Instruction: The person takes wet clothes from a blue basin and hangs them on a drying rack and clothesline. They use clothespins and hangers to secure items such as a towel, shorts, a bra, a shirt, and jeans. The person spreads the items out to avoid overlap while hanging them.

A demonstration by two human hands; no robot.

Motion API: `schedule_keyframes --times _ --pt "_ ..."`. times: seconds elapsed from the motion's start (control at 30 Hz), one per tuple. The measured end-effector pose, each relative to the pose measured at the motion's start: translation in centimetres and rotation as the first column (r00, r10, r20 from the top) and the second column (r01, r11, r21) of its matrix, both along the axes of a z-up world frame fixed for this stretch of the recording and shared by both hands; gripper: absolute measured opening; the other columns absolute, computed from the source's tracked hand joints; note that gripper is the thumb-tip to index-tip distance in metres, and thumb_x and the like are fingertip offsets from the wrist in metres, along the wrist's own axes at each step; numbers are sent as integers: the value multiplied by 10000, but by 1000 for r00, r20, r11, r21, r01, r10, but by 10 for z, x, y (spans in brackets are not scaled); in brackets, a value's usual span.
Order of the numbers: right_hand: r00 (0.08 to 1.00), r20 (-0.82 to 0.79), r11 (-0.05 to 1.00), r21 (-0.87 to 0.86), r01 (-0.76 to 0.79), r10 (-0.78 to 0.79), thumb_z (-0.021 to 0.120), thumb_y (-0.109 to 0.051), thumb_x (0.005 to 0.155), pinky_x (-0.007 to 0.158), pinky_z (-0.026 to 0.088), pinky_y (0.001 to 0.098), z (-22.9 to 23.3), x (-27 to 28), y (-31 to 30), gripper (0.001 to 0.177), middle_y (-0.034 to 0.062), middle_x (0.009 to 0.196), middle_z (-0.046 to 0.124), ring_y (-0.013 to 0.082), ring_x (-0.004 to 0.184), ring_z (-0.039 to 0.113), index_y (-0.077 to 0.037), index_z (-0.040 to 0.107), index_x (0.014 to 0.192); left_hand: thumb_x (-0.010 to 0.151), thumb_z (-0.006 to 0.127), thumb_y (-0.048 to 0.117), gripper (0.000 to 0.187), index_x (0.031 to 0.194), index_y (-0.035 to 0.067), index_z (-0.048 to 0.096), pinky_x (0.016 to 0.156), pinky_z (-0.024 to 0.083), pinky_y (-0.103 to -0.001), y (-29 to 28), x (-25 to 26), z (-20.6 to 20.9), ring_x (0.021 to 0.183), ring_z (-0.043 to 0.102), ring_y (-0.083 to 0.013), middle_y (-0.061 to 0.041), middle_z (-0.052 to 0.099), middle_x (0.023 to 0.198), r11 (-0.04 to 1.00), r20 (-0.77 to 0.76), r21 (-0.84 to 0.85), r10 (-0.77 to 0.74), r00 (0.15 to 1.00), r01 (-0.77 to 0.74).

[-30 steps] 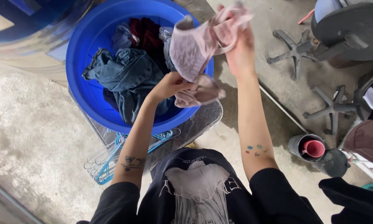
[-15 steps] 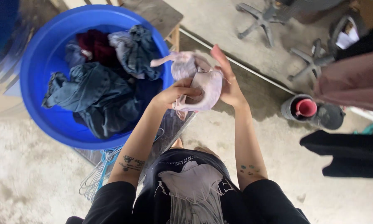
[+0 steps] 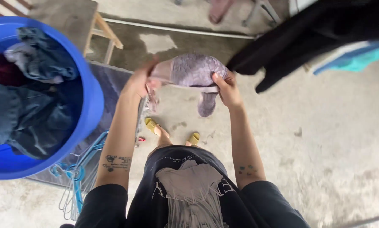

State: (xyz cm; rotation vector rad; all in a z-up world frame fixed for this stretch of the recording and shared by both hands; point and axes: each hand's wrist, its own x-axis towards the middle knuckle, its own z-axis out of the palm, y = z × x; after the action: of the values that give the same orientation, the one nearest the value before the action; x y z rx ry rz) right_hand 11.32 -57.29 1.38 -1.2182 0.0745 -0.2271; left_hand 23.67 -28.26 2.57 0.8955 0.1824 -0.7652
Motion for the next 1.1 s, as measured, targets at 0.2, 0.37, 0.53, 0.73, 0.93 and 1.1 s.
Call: schedule_keyframes --times 0.2,0.37,0.53,0.73,0.93,1.1 --pt "975 -173 987 47 152 -142 726 -88 1000 578 592 283 -17 -69 -42 217 111 709 696 181 653 743 -8 719 798 1081 675 391 282 1168 162 536 895 465 -263 -65 -75 4 968 567 -125 -33 608 1074 814 627 387 113 771 -434" --pt "948 -262 976 66 207 -183 701 -212 1039 574 610 272 -34 -97 -55 270 124 738 720 209 674 781 -15 754 862 1013 729 456 397 1220 124 656 943 450 -365 -130 -154 15 1037 563 -222 -72 659 1099 855 957 275 -200 209 -440" --pt "967 -240 965 224 137 -82 642 -259 1083 535 585 277 -23 -104 -50 302 114 750 623 162 582 670 -20 725 918 769 900 287 483 1162 251 621 844 454 -398 -166 -176 -10 1109 548 -242 65 537 1106 695 779 467 -616 -118 -547" --pt "909 -334 954 -247 172 -250 643 -369 1098 605 563 222 -36 -107 -63 387 20 749 625 107 683 629 -83 693 843 847 860 181 282 999 198 623 859 520 -389 -161 -177 5 971 678 -228 22 629 936 799 769 385 -555 -319 -463" --pt "877 -394 852 -523 33 -276 680 -463 1082 463 579 323 -33 -108 -54 558 151 598 654 210 559 700 4 678 778 985 737 96 60 1020 75 694 898 584 -403 -132 -181 -8 911 746 -283 -96 719 927 734 684 641 -679 -268 -225" --pt "891 -428 904 -425 -49 -152 633 -457 1104 671 627 406 -19 -117 -49 519 161 758 686 240 734 713 27 691 926 1046 618 104 163 1195 46 641 836 571 -443 -124 -155 -12 951 705 -382 -151 649 1010 795 795 572 -598 -102 -200"
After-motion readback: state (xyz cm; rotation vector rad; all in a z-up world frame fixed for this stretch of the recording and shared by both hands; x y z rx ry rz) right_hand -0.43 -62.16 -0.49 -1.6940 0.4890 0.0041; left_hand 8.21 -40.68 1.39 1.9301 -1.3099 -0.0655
